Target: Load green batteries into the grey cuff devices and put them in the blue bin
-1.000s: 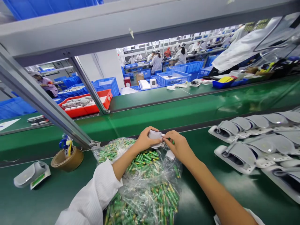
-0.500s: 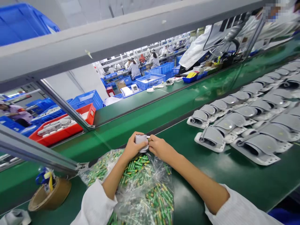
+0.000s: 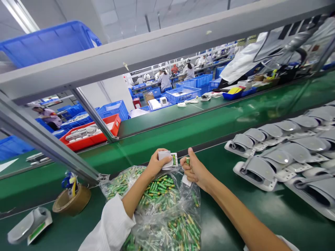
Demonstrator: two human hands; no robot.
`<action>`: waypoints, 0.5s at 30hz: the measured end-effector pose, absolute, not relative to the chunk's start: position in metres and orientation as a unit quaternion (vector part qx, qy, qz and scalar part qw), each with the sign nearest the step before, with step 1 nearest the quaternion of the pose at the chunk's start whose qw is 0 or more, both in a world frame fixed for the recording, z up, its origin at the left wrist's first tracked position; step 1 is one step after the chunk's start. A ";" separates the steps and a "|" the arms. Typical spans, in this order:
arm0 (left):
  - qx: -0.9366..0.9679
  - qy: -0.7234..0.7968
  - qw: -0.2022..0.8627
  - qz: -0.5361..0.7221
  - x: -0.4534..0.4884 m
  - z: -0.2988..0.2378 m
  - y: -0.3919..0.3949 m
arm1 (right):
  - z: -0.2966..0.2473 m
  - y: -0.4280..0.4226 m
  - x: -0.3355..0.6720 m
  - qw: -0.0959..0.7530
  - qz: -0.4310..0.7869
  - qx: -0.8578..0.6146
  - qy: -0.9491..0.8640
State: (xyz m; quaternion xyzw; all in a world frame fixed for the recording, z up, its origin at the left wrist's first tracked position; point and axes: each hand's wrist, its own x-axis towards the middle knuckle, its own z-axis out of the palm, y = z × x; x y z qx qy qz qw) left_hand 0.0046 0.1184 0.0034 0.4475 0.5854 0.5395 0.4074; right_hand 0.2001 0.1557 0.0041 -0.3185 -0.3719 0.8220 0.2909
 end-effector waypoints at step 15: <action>0.354 0.561 0.424 0.617 0.005 -0.011 0.123 | -0.020 0.147 0.206 0.365 0.352 -0.307 -0.805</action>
